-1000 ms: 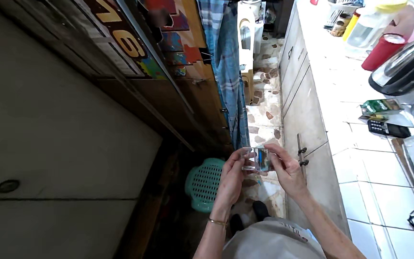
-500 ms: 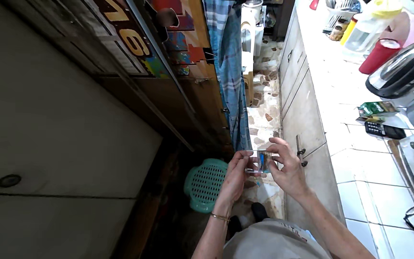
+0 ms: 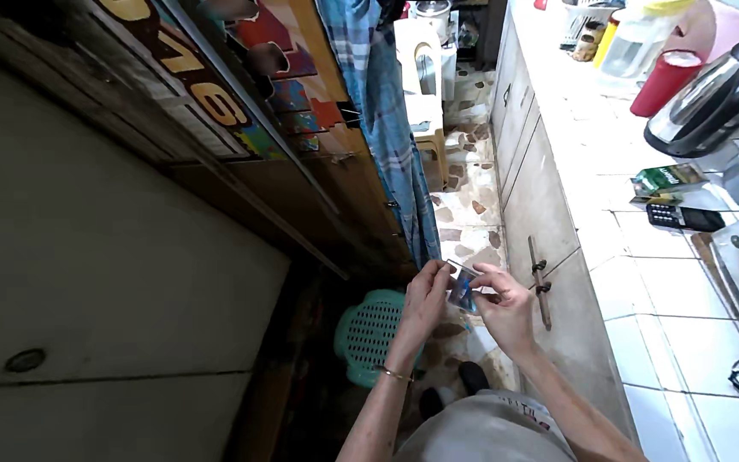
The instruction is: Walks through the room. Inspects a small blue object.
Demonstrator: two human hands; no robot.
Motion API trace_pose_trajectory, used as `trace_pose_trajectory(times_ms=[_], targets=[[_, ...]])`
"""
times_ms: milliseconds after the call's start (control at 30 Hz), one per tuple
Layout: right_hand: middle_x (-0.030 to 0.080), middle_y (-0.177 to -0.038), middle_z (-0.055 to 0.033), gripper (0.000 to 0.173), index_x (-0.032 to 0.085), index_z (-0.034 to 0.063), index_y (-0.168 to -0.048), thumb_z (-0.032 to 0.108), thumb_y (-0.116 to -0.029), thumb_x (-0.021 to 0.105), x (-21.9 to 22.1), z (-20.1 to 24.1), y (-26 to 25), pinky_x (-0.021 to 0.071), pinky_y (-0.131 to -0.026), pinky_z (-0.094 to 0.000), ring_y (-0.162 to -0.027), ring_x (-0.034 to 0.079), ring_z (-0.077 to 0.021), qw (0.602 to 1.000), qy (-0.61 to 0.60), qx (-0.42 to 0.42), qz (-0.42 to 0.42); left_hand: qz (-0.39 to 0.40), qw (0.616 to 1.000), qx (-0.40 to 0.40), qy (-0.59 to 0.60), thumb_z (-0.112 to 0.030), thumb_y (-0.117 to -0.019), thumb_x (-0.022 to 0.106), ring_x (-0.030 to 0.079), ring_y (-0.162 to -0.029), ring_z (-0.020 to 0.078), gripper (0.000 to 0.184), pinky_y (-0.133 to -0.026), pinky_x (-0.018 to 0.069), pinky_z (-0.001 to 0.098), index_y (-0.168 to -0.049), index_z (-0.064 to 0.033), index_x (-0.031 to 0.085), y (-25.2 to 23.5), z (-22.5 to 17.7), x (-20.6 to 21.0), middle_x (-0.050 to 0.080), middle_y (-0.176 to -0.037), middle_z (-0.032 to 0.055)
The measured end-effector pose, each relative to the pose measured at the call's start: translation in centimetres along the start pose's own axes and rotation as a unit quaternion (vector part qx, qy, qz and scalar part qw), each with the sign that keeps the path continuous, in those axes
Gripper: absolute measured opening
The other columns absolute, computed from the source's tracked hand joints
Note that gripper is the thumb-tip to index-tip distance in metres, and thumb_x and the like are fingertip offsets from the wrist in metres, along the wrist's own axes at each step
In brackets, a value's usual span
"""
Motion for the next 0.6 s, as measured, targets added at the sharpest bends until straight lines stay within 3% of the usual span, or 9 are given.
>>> trace_pose_trajectory(times_ms=[200, 333, 467, 533, 600], targets=[[0.074, -0.108, -0.0132, 0.022, 0.074, 0.0009, -0.1, -0.005, -0.0791, 0.072, -0.2, 1.5, -0.9, 0.0627, -0.082, -0.0388, -0.097, 0.074, -0.022, 0.994, 0.094, -0.058, 0.028, 0.012, 0.991, -0.032, 0.128, -0.032, -0.1119, 0.036, 0.067, -0.076, 0.0157, 0.038, -0.067, 0.0588, 0.0316, -0.121, -0.0065, 0.062, -0.3, 0.2, 0.5, 0.069, -0.094, 0.0082], [0.074, -0.11, -0.0131, 0.023, 0.078, 0.0046, -0.1, -0.003, -0.0794, 0.073, 0.0, 2.0, -1.7, 0.0619, -0.074, -0.0404, -0.089, 0.073, -0.0232, 0.985, 0.14, -0.059, 0.084, 0.023, 0.988, -0.046, 0.144, -0.036, -0.1117, 0.034, 0.065, -0.074, 0.0119, 0.041, -0.066, 0.0569, 0.0285, -0.121, -0.0093, 0.063, -0.6, 0.7, 0.6, 0.067, -0.092, 0.0052], [0.073, -0.097, -0.0095, 0.021, 0.076, 0.0064, -0.098, -0.001, -0.0785, 0.075, 0.0, 2.1, -2.3, 0.0578, -0.058, -0.0424, -0.061, 0.065, -0.0191, 0.971, 0.194, -0.027, 0.137, 0.05, 0.983, -0.055, 0.17, -0.039, -0.1112, 0.033, 0.062, -0.067, 0.0082, 0.042, -0.061, 0.055, 0.0248, -0.119, -0.0117, 0.064, -0.8, 1.3, 1.4, 0.064, -0.085, 0.0017], [0.072, -0.09, -0.008, 0.015, 0.075, 0.0076, -0.093, 0.001, -0.0804, 0.077, -0.1, 2.8, -2.6, 0.0576, -0.058, -0.0443, -0.062, 0.066, -0.0206, 0.962, 0.228, -0.011, 0.149, 0.057, 0.979, -0.063, 0.186, -0.041, -0.1109, 0.034, 0.062, -0.067, 0.0074, 0.042, -0.061, 0.0549, 0.0239, -0.12, -0.0121, 0.064, -1.0, 1.5, 1.7, 0.064, -0.085, 0.0008], [0.072, -0.094, -0.0085, 0.012, 0.076, 0.0082, -0.09, 0.002, -0.0806, 0.079, -0.3, 3.8, -2.9, 0.0574, -0.059, -0.0435, -0.066, 0.067, -0.0216, 0.959, 0.244, -0.036, 0.141, 0.058, 0.975, -0.067, 0.203, -0.044, -0.11, 0.038, 0.062, -0.069, 0.0056, 0.041, -0.061, 0.0547, 0.0221, -0.119, -0.0145, 0.065, -1.1, 1.6, 1.9, 0.065, -0.088, -0.0007]])
Point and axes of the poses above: each hand's wrist, its own y-axis away from the middle knuckle, its own x-axis out of the palm, z = x × y, the point moved 9 cm from there along -y, towards the middle knuckle
